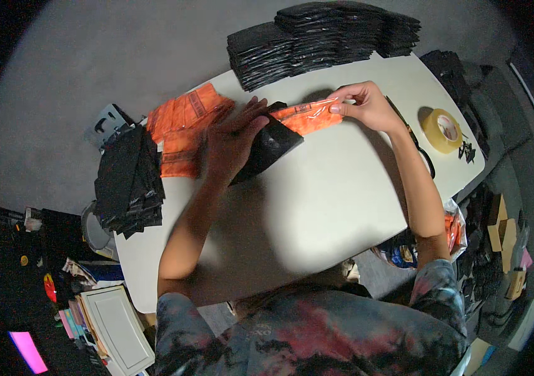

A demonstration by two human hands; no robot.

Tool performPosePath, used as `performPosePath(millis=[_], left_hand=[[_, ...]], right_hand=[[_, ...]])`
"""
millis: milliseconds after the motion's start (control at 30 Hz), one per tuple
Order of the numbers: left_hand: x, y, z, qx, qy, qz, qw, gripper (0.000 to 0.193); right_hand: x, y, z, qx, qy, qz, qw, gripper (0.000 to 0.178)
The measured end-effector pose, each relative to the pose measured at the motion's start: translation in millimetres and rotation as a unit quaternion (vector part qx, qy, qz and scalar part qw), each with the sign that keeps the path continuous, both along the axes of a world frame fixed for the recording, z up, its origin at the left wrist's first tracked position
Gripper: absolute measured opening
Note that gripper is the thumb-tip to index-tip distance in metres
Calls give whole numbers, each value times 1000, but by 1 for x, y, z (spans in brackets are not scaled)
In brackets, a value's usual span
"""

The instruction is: The recorder is seen folding and packing small black and orange items into small black plastic bags at a table.

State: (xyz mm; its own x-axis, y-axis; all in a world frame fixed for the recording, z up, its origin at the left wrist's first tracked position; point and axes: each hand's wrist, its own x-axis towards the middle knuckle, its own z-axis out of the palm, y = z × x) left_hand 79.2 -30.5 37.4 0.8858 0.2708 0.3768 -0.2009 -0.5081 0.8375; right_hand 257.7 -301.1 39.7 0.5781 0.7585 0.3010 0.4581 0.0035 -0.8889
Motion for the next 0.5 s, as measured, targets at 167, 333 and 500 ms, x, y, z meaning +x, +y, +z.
performPosePath(millis=[167,333,500], left_hand=[[-1,-5,4,45,-6,-20,999,27],[-4,-5,7,269,-83,-61,958,24],[2,-8,7,89,-29,-48,994,23]], right_hand=[[-10,8,-3,-22,25,8,999,22],[-28,19,0,-43,75,12,996,21],[-47,33,-3,64,-128,4,990,23]])
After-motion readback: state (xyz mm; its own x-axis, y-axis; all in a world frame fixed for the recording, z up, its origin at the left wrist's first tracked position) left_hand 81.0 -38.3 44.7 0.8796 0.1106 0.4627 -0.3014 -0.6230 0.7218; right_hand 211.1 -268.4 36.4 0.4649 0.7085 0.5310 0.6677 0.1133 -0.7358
